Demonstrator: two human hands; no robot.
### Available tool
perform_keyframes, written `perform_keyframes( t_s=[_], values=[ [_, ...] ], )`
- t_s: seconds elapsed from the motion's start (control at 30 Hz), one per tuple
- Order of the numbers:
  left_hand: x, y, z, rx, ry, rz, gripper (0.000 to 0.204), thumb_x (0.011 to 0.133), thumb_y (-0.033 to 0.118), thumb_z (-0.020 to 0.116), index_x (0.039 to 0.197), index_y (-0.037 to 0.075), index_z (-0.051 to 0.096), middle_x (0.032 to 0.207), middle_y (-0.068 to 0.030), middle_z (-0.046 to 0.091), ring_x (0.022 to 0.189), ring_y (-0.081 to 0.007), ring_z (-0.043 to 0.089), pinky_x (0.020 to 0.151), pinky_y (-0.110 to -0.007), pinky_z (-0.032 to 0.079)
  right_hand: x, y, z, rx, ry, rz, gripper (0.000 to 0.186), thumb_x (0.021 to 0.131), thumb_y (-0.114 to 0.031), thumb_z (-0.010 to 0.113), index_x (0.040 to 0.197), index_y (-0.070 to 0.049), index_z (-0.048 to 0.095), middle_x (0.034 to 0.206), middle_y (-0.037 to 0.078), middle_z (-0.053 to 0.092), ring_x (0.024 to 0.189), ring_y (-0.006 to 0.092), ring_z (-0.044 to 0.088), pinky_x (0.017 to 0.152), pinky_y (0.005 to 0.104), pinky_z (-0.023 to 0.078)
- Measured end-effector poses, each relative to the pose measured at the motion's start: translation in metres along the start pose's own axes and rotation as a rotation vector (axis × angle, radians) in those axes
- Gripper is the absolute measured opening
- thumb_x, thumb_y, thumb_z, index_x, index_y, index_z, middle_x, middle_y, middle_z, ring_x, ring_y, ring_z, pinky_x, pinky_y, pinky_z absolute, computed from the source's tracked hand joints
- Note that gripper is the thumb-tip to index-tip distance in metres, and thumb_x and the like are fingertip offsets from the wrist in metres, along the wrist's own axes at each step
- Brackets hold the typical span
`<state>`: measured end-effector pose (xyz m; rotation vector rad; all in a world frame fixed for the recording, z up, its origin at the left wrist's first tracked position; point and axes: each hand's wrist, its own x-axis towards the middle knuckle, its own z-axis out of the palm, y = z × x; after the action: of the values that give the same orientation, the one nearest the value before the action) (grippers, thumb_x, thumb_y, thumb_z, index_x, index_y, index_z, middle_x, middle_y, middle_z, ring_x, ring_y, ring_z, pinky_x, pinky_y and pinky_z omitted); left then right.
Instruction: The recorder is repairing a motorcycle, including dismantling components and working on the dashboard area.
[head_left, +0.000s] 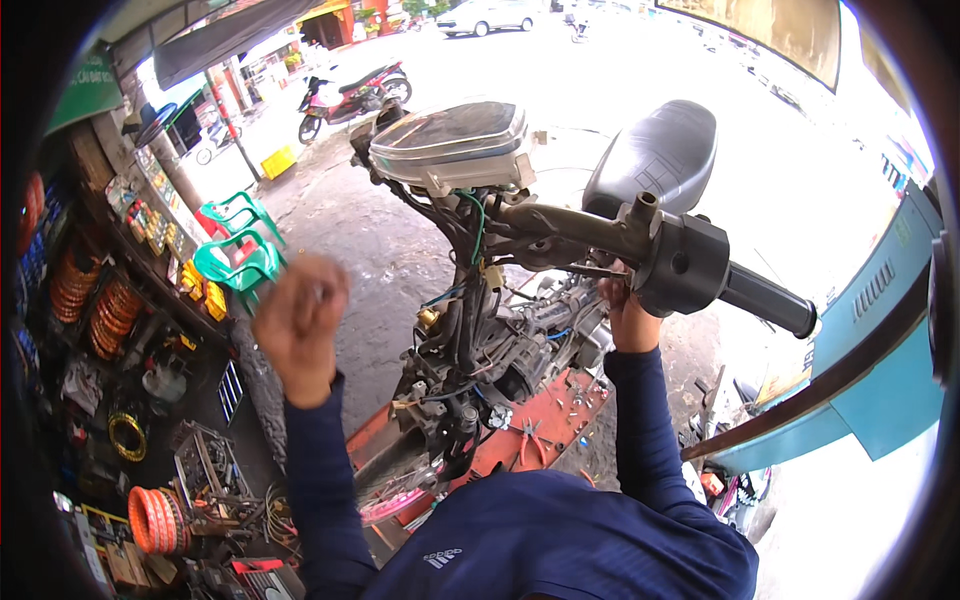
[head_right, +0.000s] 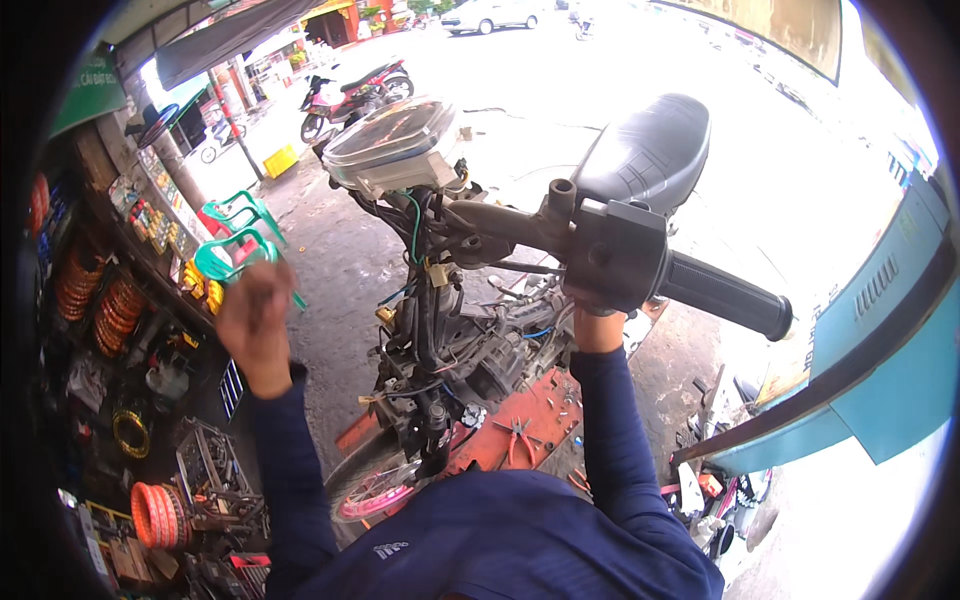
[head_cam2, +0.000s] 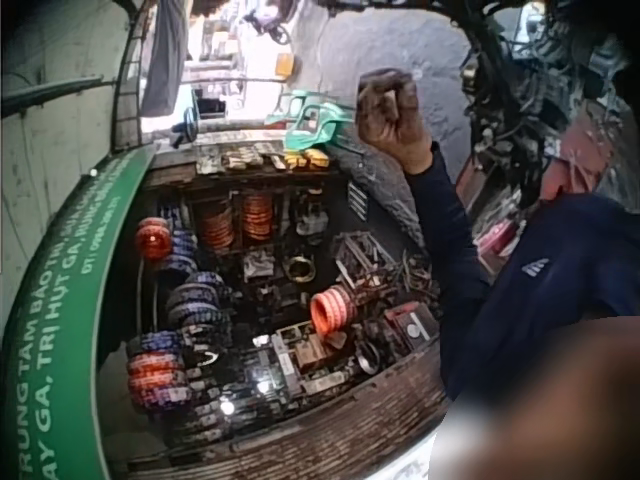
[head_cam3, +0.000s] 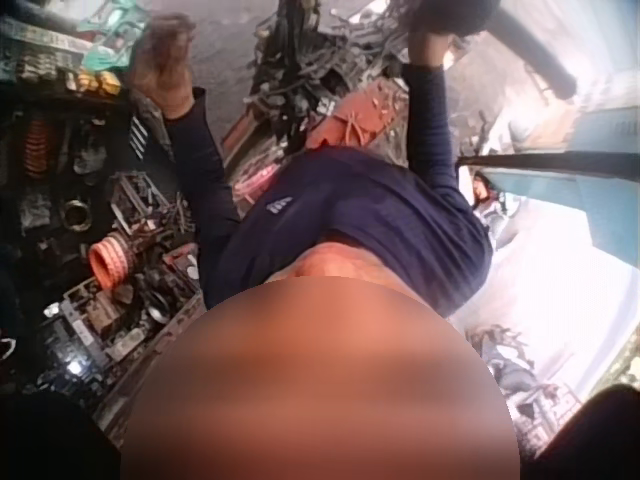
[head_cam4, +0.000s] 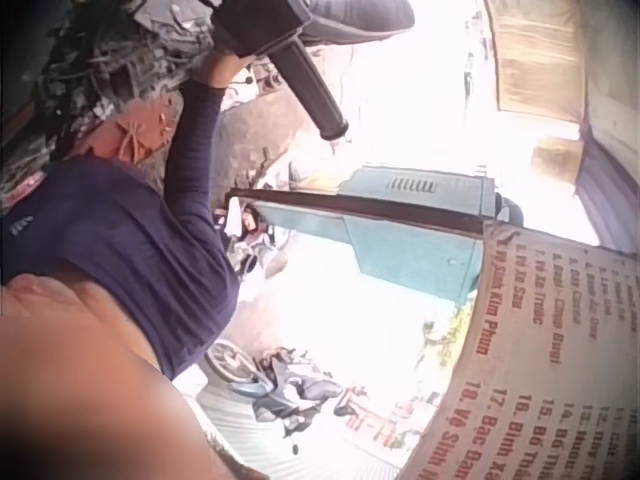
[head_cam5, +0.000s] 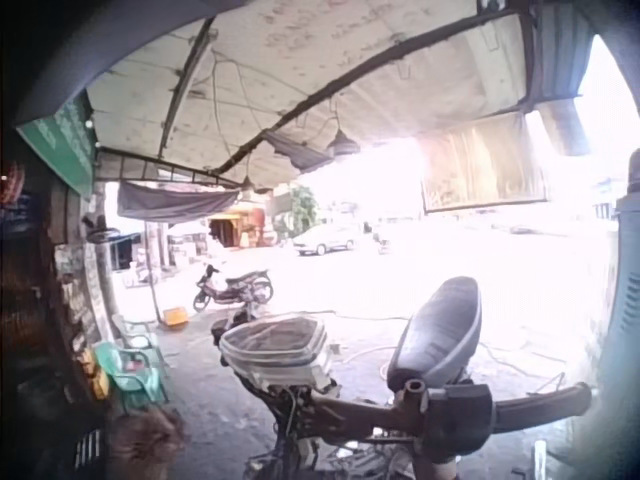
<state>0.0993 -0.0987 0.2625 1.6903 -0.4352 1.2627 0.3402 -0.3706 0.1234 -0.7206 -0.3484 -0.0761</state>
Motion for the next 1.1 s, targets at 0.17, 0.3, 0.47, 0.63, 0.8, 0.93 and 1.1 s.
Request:
perform_keyframes(
  t_s=[0.17, 0.3, 0.47, 0.63, 0.8, 0.93, 1.1],
  values=[
    [-0.167, 0.007, 0.029, -0.422, 0.108, -0.334, 0.022, 0.076, 0.014, 0.075, 0.076, 0.004, 0.055, 0.062, -0.0036, 0.054, 0.057, -0.017, 0.053, 0.056, -0.03, 0.043, -0.083, -0.025, -0.06, -0.315, 0.169, 0.348, 0.037, 0.095, -0.031, 0.053, 0.066, -0.011, 0.047, 0.054, -0.003, 0.039, 0.047, 0.0092, 0.037, 0.049, 0.0253, 0.033],
    [-0.242, 0.023, 0.042, -0.381, 0.119, -0.674, 0.014, 0.082, 0.008, 0.068, 0.076, 0.002, 0.057, 0.07, -0.0053, 0.058, 0.06, -0.0126, 0.054, 0.06, -0.024, 0.043, -0.148, -0.027, -0.083, -0.422, 0.269, 0.508, 0.033, 0.094, -0.033, 0.056, 0.071, -0.008, 0.054, 0.057, -0.001, 0.047, 0.049, 0.009, 0.042, 0.047, 0.0258, 0.036],
    [-0.255, 0.02, 0.02, -0.3, -0.19, -0.873, 0.012, 0.086, 0.008, 0.064, 0.081, -0.001, 0.06, 0.073, -0.0055, 0.061, 0.061, -0.0085, 0.056, 0.056, -0.021, 0.045, -0.18, -0.025, -0.056, -0.496, 0.181, 0.563, 0.025, 0.091, -0.027, 0.06, 0.082, -0.003, 0.062, 0.064, -0.003, 0.052, 0.054, 0.0063, 0.046, 0.052, 0.0236, 0.04],
    [-0.248, 0.01, 0.013, -0.123, -0.014, -0.766, 0.012, 0.086, 0.008, 0.064, 0.08, -0.002, 0.059, 0.069, -0.003, 0.059, 0.061, -0.0063, 0.055, 0.056, -0.02, 0.043, -0.139, -0.049, 0.021, -0.581, 0.027, 0.23, 0.015, 0.087, -0.015, 0.066, 0.086, 0.0, 0.063, 0.068, -0.002, 0.057, 0.06, 0.0048, 0.049, 0.056, 0.0201, 0.039],
    [-0.256, 0.027, 0.015, -0.081, 0.102, -0.941, 0.01, 0.085, 0.007, 0.066, 0.086, -0.001, 0.061, 0.071, -0.0004, 0.059, 0.064, -0.0046, 0.054, 0.059, -0.018, 0.043, -0.083, -0.081, 0.089, -0.303, -0.223, -0.052, 0.031, 0.081, -0.004, 0.068, 0.109, 0.001, 0.058, 0.095, 0.006, 0.063, 0.076, 0.0102, 0.057, 0.068, 0.0229, 0.045],
    [-0.26, 0.038, 0.024, -0.052, 0.139, -0.938, 0.009, 0.084, 0.006, 0.067, 0.087, -0.001, 0.061, 0.072, -0.0005, 0.06, 0.062, -0.0032, 0.052, 0.058, -0.018, 0.042, -0.074, -0.077, 0.108, -0.118, -0.094, 0.0, 0.028, 0.08, -0.004, 0.069, 0.105, 0.002, 0.058, 0.092, 0.006, 0.063, 0.078, 0.0122, 0.06, 0.069, 0.0257, 0.048],
    [-0.25, 0.046, 0.039, -0.017, 0.219, -0.952, 0.008, 0.084, 0.004, 0.066, 0.087, -0.001, 0.06, 0.072, -0.0008, 0.06, 0.063, -0.0042, 0.054, 0.059, -0.018, 0.044, -0.065, -0.088, 0.091, -0.209, -0.101, -0.147, 0.033, 0.071, -0.001, 0.077, 0.098, 0.001, 0.059, 0.092, 0.008, 0.066, 0.082, 0.0143, 0.063, 0.073, 0.0272, 0.051]
  ],
)
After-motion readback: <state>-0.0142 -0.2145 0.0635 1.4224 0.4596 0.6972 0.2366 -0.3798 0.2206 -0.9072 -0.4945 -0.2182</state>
